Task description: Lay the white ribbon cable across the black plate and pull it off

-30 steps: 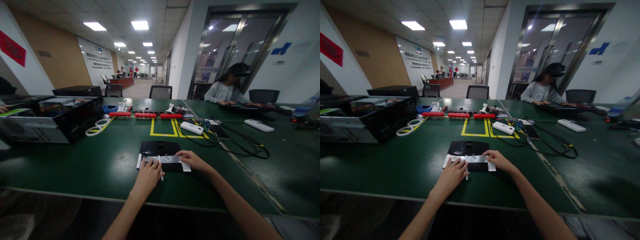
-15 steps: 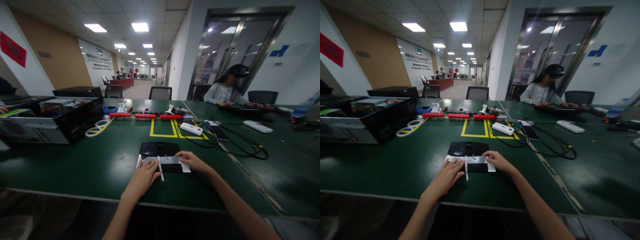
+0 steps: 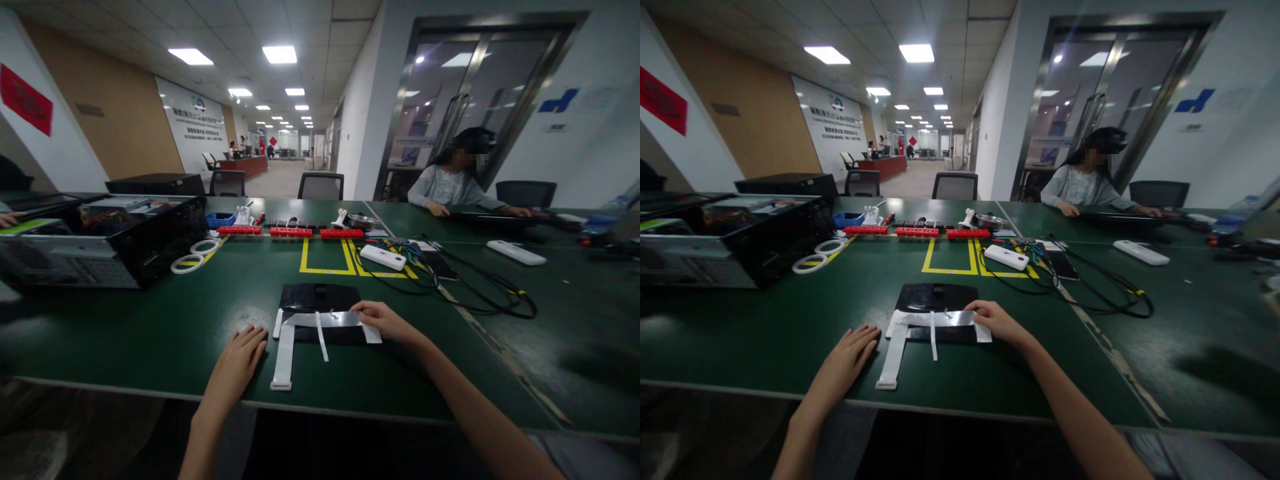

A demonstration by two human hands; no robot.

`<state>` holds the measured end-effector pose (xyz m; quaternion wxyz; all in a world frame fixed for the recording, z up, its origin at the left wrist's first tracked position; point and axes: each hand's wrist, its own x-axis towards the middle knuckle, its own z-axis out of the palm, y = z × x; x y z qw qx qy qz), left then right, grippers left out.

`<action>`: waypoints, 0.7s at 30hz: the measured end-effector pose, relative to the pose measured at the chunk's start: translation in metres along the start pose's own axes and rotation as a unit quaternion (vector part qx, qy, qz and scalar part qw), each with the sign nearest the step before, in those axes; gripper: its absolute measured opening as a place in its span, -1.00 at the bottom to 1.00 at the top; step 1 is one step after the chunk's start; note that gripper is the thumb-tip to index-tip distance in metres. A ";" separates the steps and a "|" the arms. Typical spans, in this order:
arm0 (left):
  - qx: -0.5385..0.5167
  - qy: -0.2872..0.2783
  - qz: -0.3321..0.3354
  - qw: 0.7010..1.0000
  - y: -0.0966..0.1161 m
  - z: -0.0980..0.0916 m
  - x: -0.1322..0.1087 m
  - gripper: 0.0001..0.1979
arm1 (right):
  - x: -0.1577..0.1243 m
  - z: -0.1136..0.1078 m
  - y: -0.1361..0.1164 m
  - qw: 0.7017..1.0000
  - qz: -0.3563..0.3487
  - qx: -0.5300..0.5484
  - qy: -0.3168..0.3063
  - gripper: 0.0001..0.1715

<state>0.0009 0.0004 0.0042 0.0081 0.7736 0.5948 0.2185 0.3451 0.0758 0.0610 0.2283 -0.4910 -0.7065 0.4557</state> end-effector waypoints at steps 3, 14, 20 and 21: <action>0.000 0.009 0.005 1.000 0.002 0.000 -0.001 -0.66 | -0.003 0.001 -0.003 0.999 -0.002 0.034 -0.002 -0.64; -0.022 0.003 0.003 1.000 0.002 -0.002 -0.003 -0.65 | -0.009 -0.025 -0.001 0.949 -0.039 0.243 0.196 -0.53; -0.022 0.002 0.007 1.000 0.003 -0.004 -0.003 -0.65 | -0.015 -0.055 0.011 0.828 -0.064 0.358 0.427 -0.54; -0.022 0.003 0.006 1.000 0.004 -0.005 -0.003 -0.65 | -0.016 -0.059 0.015 0.811 -0.057 0.370 0.450 -0.57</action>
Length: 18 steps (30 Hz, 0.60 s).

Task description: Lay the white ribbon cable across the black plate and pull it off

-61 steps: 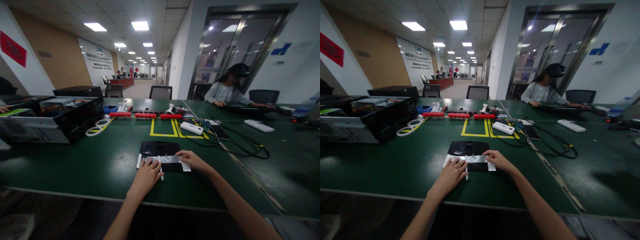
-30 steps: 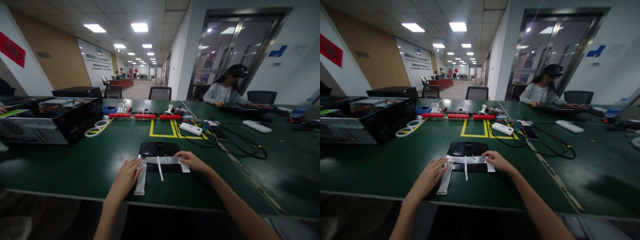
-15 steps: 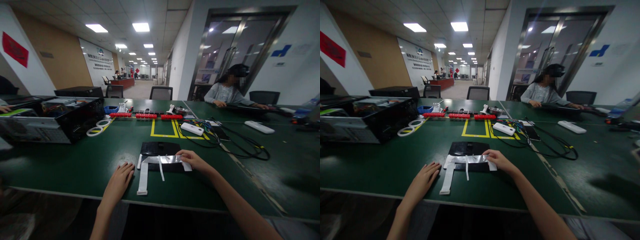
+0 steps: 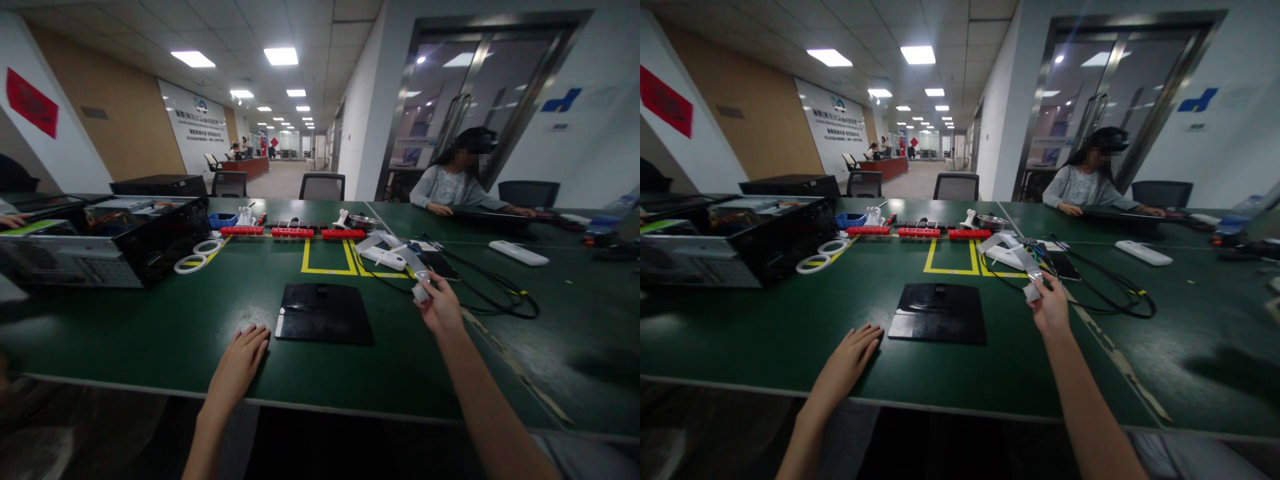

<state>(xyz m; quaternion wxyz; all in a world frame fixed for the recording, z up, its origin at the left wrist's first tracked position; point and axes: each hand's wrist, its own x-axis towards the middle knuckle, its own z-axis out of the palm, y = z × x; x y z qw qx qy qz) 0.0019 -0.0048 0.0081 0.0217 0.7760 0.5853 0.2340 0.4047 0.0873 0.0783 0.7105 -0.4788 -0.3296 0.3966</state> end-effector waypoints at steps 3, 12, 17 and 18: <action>0.001 0.001 -0.004 1.000 0.001 -0.001 0.000 -0.65 | 0.009 -0.012 0.001 0.997 0.025 0.016 0.071 -0.68; 0.003 -0.004 -0.006 1.000 0.002 -0.002 0.000 -0.65 | 0.012 -0.017 0.000 0.982 0.105 0.039 0.150 -0.73; 0.001 -0.008 -0.008 1.000 0.003 -0.003 0.000 -0.65 | 0.013 -0.018 0.002 0.989 0.073 0.034 0.126 -0.70; 0.001 -0.009 -0.008 1.000 0.003 -0.003 0.000 -0.65 | 0.012 -0.017 0.003 0.990 0.068 0.037 0.122 -0.69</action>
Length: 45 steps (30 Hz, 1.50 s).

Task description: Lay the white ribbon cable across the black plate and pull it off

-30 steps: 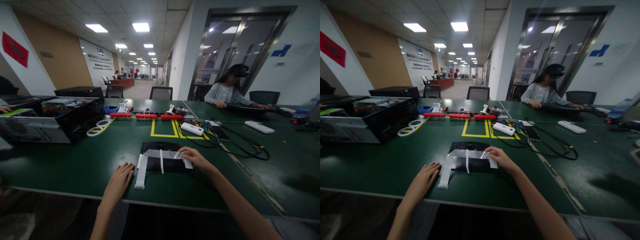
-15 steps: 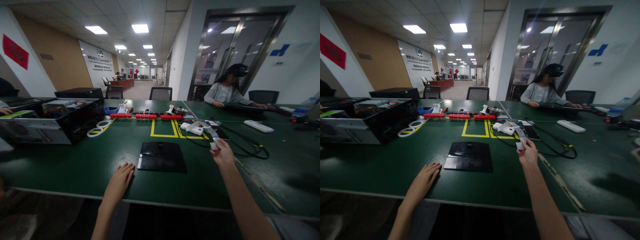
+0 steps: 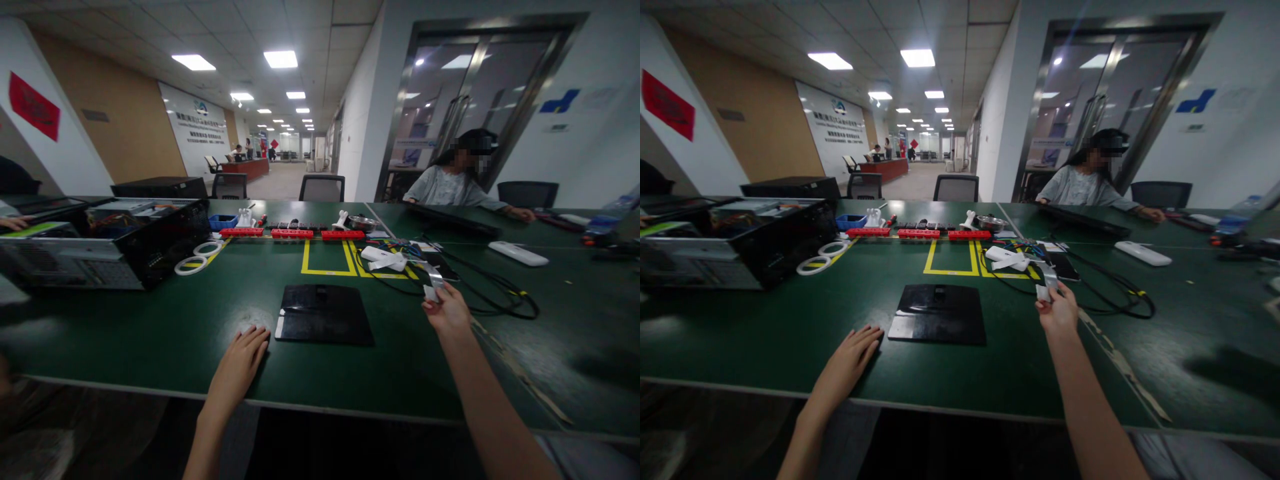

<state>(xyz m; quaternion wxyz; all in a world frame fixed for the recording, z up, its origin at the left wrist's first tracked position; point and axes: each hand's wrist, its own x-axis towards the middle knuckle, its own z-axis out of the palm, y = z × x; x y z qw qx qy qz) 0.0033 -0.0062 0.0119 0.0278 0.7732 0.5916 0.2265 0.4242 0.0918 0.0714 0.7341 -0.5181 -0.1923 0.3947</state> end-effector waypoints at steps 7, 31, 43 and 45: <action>0.005 -0.001 0.001 1.000 -0.001 0.001 0.001 -0.65 | -0.013 0.012 -0.002 0.994 -0.074 -0.006 -0.085 -0.58; 0.003 0.007 0.001 1.000 -0.004 0.003 0.001 -0.65 | -0.062 0.033 0.019 0.750 0.081 -0.348 -0.557 -0.58; 0.025 0.003 0.000 1.000 -0.004 0.004 0.002 -0.65 | -0.058 0.039 0.037 0.720 -0.009 -0.461 -0.518 -0.63; 0.042 0.025 0.012 0.999 -0.002 0.005 0.002 -0.67 | -0.059 0.040 0.036 0.715 -0.013 -0.472 -0.515 -0.64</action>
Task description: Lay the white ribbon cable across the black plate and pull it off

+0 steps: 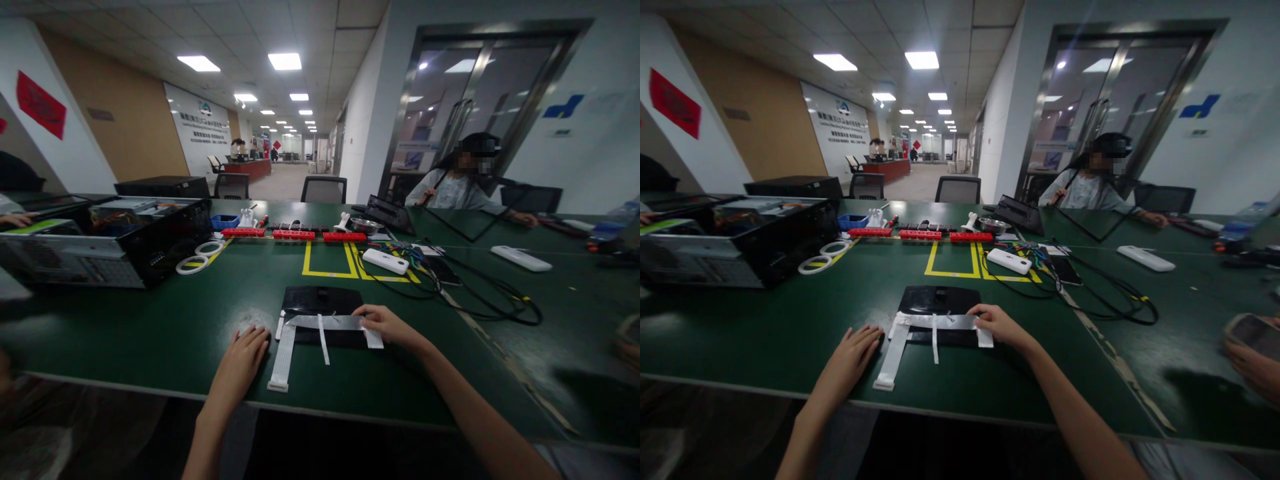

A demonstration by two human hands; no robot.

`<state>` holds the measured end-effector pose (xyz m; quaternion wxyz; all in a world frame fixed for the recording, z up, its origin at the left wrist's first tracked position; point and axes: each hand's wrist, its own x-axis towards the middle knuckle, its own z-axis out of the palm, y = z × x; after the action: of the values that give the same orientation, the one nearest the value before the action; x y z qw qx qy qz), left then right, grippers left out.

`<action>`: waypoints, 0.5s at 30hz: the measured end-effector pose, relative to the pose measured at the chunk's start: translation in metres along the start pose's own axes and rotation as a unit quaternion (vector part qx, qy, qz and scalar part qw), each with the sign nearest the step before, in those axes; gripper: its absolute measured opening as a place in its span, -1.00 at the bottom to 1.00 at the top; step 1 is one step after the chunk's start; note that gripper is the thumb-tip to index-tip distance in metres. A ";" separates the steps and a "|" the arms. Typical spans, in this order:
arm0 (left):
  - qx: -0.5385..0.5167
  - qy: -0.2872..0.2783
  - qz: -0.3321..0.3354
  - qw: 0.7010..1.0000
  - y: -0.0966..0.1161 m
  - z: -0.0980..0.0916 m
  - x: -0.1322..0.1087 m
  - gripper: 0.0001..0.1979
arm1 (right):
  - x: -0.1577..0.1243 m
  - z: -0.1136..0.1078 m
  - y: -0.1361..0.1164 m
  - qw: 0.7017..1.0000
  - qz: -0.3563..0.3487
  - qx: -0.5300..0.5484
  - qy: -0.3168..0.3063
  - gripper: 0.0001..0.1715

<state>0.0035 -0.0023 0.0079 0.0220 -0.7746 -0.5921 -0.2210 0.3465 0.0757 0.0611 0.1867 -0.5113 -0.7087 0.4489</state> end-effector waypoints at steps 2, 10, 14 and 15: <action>0.008 0.029 0.027 0.999 0.007 -0.001 0.001 -0.67 | 0.000 0.000 -0.001 1.000 0.000 -0.003 0.003 -0.64; 0.001 0.003 0.161 0.987 0.078 -0.004 0.023 -0.63 | 0.001 0.002 -0.001 1.000 -0.011 0.002 0.011 -0.67; 0.004 -0.031 0.141 0.989 0.088 0.005 0.033 -0.58 | 0.002 0.002 0.000 1.000 -0.008 -0.002 0.011 -0.66; 0.002 -0.039 0.137 0.990 0.088 0.007 0.034 -0.57 | 0.002 0.002 0.001 1.000 -0.007 -0.004 0.010 -0.66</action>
<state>0.0940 0.0051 0.0340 0.0305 -0.8562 -0.4817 -0.1844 0.3450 0.0766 0.0593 0.1950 -0.5116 -0.7121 0.4395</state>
